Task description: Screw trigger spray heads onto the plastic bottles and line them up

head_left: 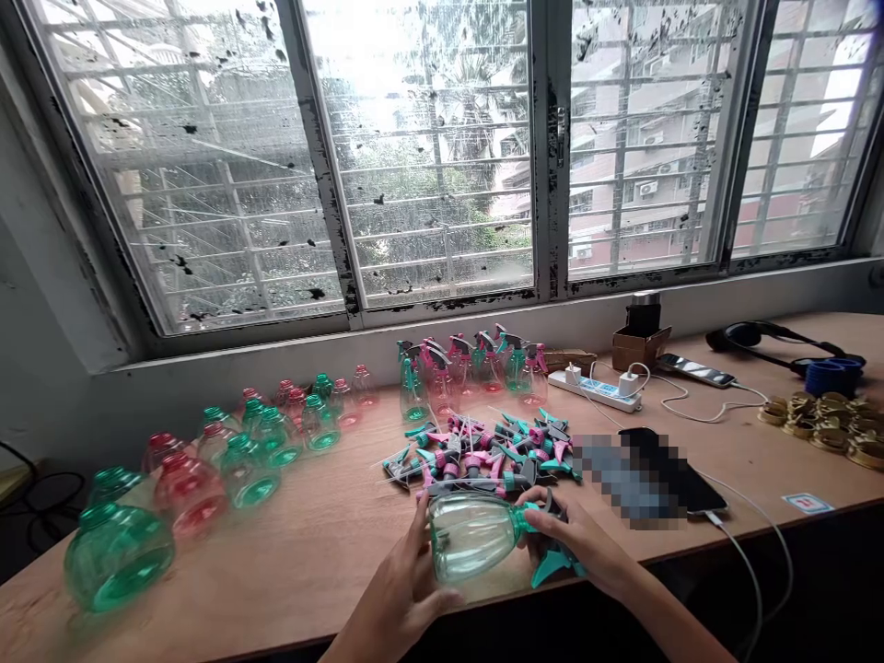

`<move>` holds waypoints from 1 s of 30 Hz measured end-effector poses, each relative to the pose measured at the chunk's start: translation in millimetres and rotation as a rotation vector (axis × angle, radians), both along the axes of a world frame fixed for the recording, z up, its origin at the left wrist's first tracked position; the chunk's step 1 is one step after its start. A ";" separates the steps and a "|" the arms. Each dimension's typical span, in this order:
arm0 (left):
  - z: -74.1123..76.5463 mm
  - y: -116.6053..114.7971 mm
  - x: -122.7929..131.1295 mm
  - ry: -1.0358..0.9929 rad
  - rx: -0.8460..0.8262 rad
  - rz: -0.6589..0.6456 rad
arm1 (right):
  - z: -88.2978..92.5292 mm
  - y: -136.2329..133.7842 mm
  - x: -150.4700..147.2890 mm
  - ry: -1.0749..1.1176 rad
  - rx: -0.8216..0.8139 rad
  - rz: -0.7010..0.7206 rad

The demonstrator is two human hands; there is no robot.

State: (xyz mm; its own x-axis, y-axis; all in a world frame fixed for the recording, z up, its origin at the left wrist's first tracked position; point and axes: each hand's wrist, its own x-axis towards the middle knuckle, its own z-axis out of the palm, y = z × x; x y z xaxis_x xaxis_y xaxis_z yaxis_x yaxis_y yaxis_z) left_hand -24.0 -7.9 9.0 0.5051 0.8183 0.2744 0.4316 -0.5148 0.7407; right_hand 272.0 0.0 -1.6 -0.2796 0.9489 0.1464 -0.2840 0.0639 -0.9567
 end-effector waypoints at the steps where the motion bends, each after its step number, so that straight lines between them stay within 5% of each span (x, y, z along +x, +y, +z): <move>1: 0.2 0.0 -0.6 -0.004 0.003 -0.013 | -0.1 -0.1 0.1 -0.001 -0.003 0.001; 11: 9.9 -8.1 1.1 -0.009 -0.028 0.025 | -2.4 2.1 0.3 0.013 -0.008 -0.006; 22: -1.2 1.7 0.9 0.018 0.027 0.047 | 1.6 -1.8 1.2 0.021 -0.012 -0.003; 30: 11.7 -10.6 6.9 -0.046 -0.049 0.056 | 0.8 -0.6 0.0 -0.002 -0.025 -0.022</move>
